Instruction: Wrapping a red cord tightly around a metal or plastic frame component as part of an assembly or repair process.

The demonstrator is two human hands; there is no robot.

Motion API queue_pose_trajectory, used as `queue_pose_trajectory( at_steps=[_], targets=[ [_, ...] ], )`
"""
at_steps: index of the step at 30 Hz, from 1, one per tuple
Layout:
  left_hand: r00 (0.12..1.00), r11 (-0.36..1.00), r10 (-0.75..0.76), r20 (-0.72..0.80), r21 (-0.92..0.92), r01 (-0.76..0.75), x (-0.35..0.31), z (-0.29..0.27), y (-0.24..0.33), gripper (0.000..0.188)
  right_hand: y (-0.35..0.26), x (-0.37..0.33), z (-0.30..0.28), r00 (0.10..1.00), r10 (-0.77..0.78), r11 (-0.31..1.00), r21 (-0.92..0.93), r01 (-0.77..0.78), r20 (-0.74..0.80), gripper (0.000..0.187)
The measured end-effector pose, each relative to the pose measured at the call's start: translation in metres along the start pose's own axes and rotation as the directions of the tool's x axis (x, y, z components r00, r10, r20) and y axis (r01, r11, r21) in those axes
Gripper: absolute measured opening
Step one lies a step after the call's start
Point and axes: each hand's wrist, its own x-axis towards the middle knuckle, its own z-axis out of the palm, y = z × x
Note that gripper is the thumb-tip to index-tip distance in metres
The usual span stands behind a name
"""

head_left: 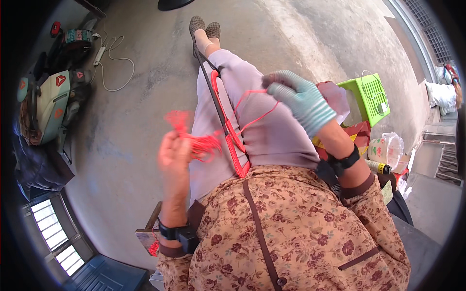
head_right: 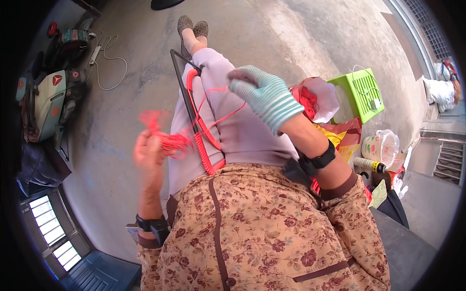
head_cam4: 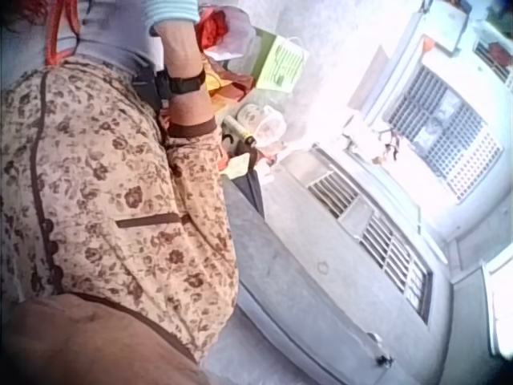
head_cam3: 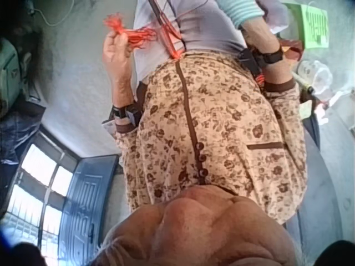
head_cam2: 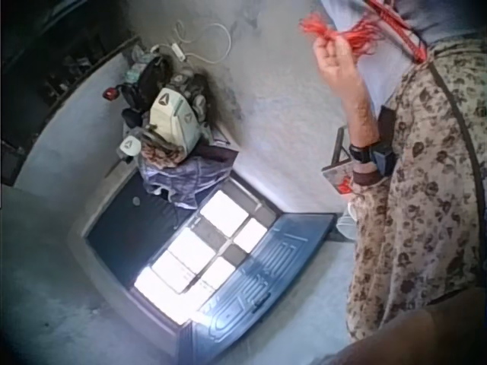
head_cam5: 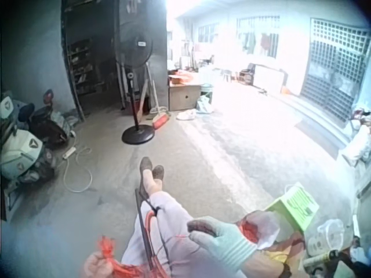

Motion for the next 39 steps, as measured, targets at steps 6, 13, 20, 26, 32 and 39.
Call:
queue_pose_trajectory(
  at_steps=[6, 13, 20, 26, 32, 39],
  targets=[
    [0.884, 0.676, 0.466, 0.033, 0.631, -0.380, 0.004, -0.008, 0.014, 0.011, 0.013, -0.011, 0.028, 0.901, 0.020, 1.000, 0.006, -0.025, 0.433, 0.025],
    [0.847, 0.373, 0.196, 0.494, 0.761, -0.530, 0.010, 0.022, -0.023, 0.019, 0.005, -0.020, 0.051, 0.765, 0.088, 0.802, -0.501, 0.326, 0.638, 0.025],
    [0.986, 0.972, 0.020, 0.166, 0.227, -0.058, 0.008, 0.017, 0.000, 0.029, -0.016, -0.018, 0.009, 0.937, -0.071, 0.945, 0.324, -0.046, 0.341, 0.015],
    [0.837, 0.771, -0.126, 0.533, -0.478, 0.421, -0.009, 0.051, 0.024, 0.052, -0.056, -0.038, -0.010, 0.773, -0.320, 0.330, 0.829, -0.452, 0.548, 0.028],
    [0.923, 0.460, -0.005, 0.385, -0.819, 0.343, -0.013, 0.010, 0.021, 0.048, -0.015, -0.032, 0.002, 0.866, 0.315, 0.393, 0.777, -0.491, 0.389, 0.042],
    [0.947, 0.869, -0.247, 0.205, -0.387, 0.310, -0.054, -0.045, 0.026, 0.040, 0.002, -0.034, 0.054, 0.619, 0.471, 0.713, 0.142, -0.687, 0.629, 0.028]
  ],
)
